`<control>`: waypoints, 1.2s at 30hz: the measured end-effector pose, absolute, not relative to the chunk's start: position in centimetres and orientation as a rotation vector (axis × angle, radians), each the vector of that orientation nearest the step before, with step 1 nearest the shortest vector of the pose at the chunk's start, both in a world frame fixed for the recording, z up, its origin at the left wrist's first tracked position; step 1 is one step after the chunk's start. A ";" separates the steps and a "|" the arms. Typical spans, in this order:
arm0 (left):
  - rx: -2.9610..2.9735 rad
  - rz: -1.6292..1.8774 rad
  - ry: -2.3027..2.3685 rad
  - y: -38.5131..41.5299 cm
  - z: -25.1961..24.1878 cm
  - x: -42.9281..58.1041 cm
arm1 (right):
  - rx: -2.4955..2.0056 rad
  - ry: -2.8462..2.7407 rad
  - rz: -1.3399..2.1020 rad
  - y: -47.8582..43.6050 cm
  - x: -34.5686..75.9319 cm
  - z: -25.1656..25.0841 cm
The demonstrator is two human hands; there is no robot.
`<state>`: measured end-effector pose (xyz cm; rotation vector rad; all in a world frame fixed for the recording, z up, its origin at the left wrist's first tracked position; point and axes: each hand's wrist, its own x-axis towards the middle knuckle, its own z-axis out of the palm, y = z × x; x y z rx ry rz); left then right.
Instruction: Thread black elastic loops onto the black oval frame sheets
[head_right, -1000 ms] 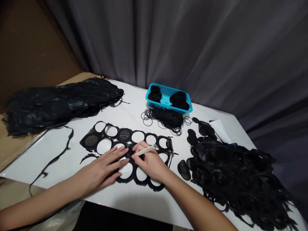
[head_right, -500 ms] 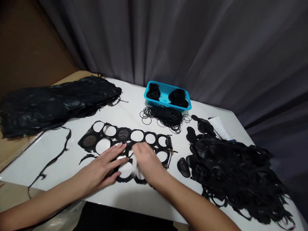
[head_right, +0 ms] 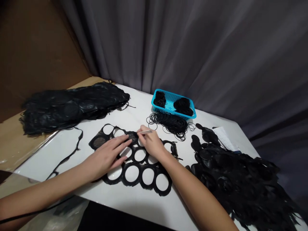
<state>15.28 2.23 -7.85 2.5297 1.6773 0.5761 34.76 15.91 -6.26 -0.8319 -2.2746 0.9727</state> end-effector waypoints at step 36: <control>2.496 0.502 1.717 2.3 -10.2 14.0 | -0.878 -2.407 0.602 14.9 33.3 -8.6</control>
